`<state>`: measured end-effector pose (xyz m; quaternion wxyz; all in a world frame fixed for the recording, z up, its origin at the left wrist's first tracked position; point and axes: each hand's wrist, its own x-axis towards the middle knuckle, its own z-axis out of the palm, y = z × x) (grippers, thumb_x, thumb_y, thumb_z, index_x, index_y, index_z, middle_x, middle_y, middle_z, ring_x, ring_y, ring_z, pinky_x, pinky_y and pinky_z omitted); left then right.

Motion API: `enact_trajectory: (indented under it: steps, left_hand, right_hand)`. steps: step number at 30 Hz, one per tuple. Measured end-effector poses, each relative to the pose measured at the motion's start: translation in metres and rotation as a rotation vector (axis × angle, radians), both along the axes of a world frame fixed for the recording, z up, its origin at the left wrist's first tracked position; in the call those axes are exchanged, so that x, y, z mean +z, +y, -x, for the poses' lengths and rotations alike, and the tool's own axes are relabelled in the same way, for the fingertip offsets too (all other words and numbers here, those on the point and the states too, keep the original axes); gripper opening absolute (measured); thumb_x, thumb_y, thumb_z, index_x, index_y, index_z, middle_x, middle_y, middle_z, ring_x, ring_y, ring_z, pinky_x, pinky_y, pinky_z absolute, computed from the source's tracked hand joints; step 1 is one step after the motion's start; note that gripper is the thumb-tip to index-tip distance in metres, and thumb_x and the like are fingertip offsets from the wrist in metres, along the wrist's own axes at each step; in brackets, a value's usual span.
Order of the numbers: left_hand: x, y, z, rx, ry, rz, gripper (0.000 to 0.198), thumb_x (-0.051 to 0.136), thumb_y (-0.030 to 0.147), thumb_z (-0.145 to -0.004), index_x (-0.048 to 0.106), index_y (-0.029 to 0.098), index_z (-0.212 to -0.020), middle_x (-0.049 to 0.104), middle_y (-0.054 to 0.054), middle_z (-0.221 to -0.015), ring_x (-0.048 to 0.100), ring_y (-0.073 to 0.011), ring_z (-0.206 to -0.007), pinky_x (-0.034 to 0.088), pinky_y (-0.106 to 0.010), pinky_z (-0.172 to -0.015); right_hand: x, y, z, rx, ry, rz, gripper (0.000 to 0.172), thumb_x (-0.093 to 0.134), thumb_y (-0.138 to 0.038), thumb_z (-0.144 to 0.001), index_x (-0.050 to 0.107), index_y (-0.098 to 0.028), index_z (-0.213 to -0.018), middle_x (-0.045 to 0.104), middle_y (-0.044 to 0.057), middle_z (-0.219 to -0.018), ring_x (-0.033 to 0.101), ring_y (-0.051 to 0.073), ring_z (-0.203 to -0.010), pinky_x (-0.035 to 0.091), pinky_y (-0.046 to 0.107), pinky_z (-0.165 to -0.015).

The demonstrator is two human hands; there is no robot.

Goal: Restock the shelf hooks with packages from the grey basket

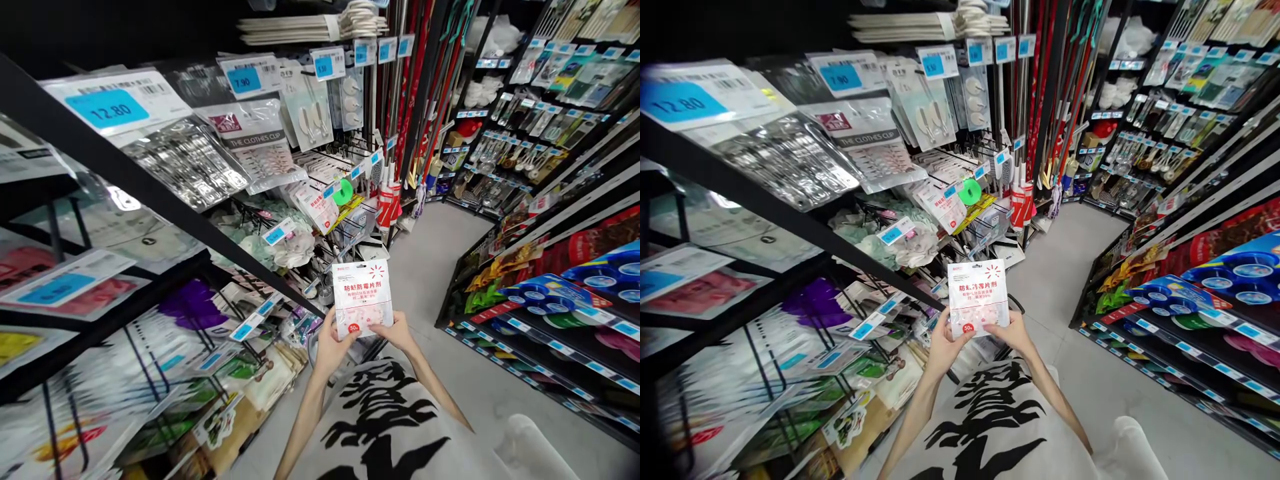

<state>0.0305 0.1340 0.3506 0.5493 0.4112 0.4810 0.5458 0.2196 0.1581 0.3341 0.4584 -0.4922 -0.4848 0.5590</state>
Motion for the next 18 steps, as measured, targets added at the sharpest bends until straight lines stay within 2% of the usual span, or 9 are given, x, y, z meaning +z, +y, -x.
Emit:
enact_trajectory:
  steps: [3,9,18]
  left_hand:
    - [-0.004,0.0,0.005,0.023,0.031,0.006,0.099,0.089,0.039,-0.068,0.038,0.019,-0.15,0.076,-0.012,-0.113,0.075,-0.0261,-0.095,0.061,-0.04,-0.088]
    - [-0.011,0.0,0.008,0.053,0.048,-0.008,0.097,0.089,0.036,-0.069,0.038,0.018,-0.149,0.076,-0.013,-0.114,0.075,-0.0267,-0.097,0.06,-0.04,-0.09]
    - [-0.001,0.007,0.008,0.027,0.077,-0.01,0.104,0.09,0.039,-0.068,0.036,0.017,-0.154,0.074,-0.016,-0.119,0.075,-0.0284,-0.101,0.06,-0.042,-0.092]
  right_hand:
    - [0.003,0.0,0.0,0.109,-0.001,0.01,0.036,0.089,-0.045,-0.06,0.068,-0.016,-0.06,0.065,0.001,-0.053,0.053,0.013,-0.046,0.043,0.024,-0.046]
    - [0.011,-0.001,0.008,0.077,0.048,0.04,0.038,0.089,-0.048,-0.06,0.067,-0.016,-0.059,0.064,0.001,-0.051,0.054,0.014,-0.044,0.044,0.025,-0.044]
    - [0.004,0.003,0.008,0.092,0.068,-0.002,0.043,0.085,-0.053,-0.07,0.067,-0.017,-0.054,0.063,0.002,-0.047,0.055,0.014,-0.044,0.047,0.026,-0.049]
